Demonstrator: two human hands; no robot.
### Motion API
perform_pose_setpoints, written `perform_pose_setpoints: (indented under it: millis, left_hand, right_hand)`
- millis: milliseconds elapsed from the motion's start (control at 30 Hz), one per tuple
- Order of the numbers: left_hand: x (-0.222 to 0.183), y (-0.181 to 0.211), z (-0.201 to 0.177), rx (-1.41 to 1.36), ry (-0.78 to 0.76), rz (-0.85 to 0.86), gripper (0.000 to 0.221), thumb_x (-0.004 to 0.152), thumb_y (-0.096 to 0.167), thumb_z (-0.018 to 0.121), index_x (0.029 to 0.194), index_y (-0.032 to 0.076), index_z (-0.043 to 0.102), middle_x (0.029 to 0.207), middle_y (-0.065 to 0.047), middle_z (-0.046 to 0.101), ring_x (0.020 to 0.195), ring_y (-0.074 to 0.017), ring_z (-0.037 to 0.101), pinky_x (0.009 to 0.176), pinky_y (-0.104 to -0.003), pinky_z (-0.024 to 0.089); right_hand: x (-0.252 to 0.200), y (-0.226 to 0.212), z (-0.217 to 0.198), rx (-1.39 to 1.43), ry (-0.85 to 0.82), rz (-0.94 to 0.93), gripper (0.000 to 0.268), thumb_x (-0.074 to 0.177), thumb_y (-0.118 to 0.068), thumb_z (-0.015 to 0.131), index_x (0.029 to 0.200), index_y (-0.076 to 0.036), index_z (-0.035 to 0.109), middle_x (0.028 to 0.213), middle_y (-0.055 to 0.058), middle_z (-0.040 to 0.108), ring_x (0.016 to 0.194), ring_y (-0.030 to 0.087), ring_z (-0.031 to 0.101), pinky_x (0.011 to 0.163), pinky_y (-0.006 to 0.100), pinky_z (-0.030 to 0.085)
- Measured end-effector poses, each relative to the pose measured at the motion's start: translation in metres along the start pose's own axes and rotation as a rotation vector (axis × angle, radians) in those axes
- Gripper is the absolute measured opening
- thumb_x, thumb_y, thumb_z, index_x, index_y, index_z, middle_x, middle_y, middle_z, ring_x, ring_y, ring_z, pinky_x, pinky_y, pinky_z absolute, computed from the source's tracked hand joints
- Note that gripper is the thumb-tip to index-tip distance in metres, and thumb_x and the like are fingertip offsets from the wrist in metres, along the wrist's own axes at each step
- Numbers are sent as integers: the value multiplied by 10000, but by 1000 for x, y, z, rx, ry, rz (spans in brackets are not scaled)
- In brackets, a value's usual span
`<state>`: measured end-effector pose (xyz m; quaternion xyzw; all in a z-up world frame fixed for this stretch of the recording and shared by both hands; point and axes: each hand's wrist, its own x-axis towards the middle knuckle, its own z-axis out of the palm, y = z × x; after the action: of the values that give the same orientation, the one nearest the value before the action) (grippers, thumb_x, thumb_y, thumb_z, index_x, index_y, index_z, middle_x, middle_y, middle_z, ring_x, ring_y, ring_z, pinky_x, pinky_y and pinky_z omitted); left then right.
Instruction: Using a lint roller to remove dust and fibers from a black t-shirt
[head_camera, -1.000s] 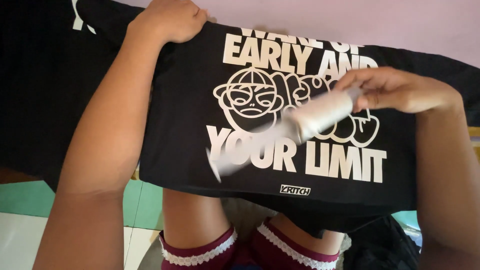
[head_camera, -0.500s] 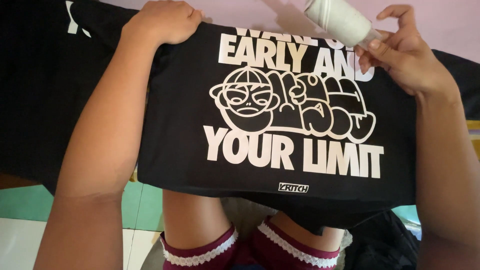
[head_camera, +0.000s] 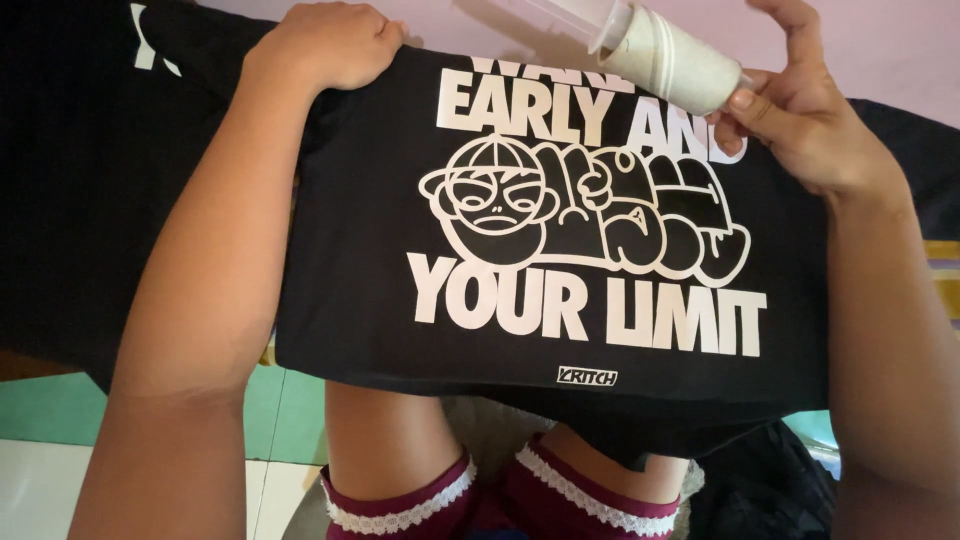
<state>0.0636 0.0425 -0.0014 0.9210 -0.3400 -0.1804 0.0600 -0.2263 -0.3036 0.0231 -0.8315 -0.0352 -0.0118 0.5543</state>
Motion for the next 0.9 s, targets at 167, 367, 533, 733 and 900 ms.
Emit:
perform_pose_setpoints:
  millis: [167,367,533,733,900]
  left_hand:
    - [1,0,0,11,-3,13,618,1082,422,178,1461,171,597,1462,-178,568,1325,-426,513,1080,-500,376]
    - [0,1,-1,20,-2,29,620,1076,408,166,1476,184,584,1490,-179,542,1346,-427,493,1094,-508,362]
    - [-3,2,-2,14,-7,29,612,1066,390,161,1478,230,585,1489,-164,545,1349,-405,489,1095,-494,357]
    - [0,-1,0,13,4,28,638,1087,410,172,1465,90,574,1485,-207,541,1339,-434,497,1091,-520,365]
    - [-3,0,-2,-27,14,23,618,1090,414,201,1408,121,641,1360,-207,630,1194,-451,575,982,-502,437]
  right_hand:
    - [1,-6,2,-55,-4,-8,296,1143,-113,436,1393,-153,284,842,122,469,692,174,456,701,275,416]
    - [2,-6,6,-94,-29,-16,612,1130,-99,387,1703,-107,171,901,133,480,692,187,435,782,309,399]
    - [2,-13,9,-123,-56,-85,289,1152,-114,401,1399,-141,253,863,113,465,635,166,443,629,251,411]
    - [2,1,7,-77,-16,-26,534,1129,-131,399,1647,-80,277,949,152,449,677,192,440,683,276,435]
    - [4,-19,18,-127,81,16,509,1106,-184,377,1597,-54,345,866,110,437,675,185,383,669,278,330]
